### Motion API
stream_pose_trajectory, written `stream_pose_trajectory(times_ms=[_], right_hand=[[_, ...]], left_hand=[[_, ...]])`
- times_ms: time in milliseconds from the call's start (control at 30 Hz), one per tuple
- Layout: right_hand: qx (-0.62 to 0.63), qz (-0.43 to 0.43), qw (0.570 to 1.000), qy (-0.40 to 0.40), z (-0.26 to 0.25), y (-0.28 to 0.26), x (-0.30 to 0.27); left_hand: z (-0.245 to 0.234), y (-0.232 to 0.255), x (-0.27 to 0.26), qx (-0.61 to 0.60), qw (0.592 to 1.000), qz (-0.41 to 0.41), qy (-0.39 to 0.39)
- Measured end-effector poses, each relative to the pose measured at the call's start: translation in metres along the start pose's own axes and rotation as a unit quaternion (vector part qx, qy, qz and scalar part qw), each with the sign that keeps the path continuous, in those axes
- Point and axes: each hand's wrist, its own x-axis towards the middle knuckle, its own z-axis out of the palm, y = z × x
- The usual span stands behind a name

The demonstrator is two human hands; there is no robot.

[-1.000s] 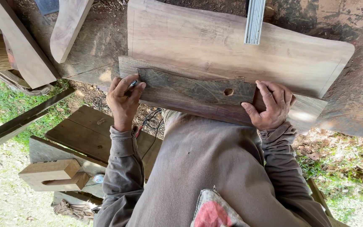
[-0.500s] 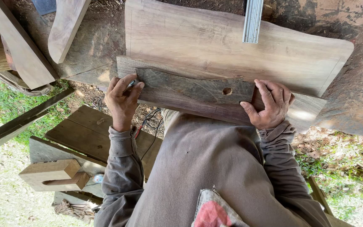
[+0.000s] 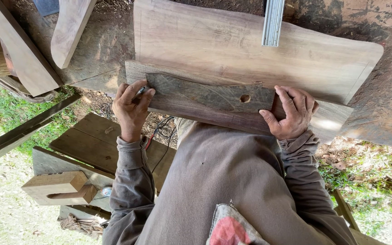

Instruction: The person walks to a workbench and places a dark wooden template on a larger piece of light-colored wood. They use a pencil to trace the template's outline and then use a metal square to draw straight lines on the wood.

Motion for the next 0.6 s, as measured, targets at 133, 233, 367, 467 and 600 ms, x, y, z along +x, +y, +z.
stream_pose_trajectory(times_ms=[133,233,367,467,600], right_hand=[[0.004,0.0,1.0,-0.005,-0.0015,-0.001,0.0016],[0.0,-0.002,1.0,-0.003,-0.0003,0.0003,0.0008],[0.004,-0.004,1.0,0.001,-0.0009,-0.0006,0.0015],[0.004,-0.001,1.0,0.002,-0.0005,-0.0009,0.0026],[0.002,0.001,1.0,-0.004,-0.0019,0.0002,-0.0001]], left_hand=[[-0.0004,0.0016,0.0001,-0.009,1.0,-0.004,-0.003],[-0.0004,0.0024,-0.0006,-0.022,1.0,-0.007,-0.003],[-0.0002,0.0009,-0.0004,-0.019,1.0,-0.001,-0.003],[0.0003,-0.0009,0.0005,0.008,1.0,-0.009,0.001],[0.0011,-0.0035,-0.0012,-0.02,1.0,0.009,-0.004]])
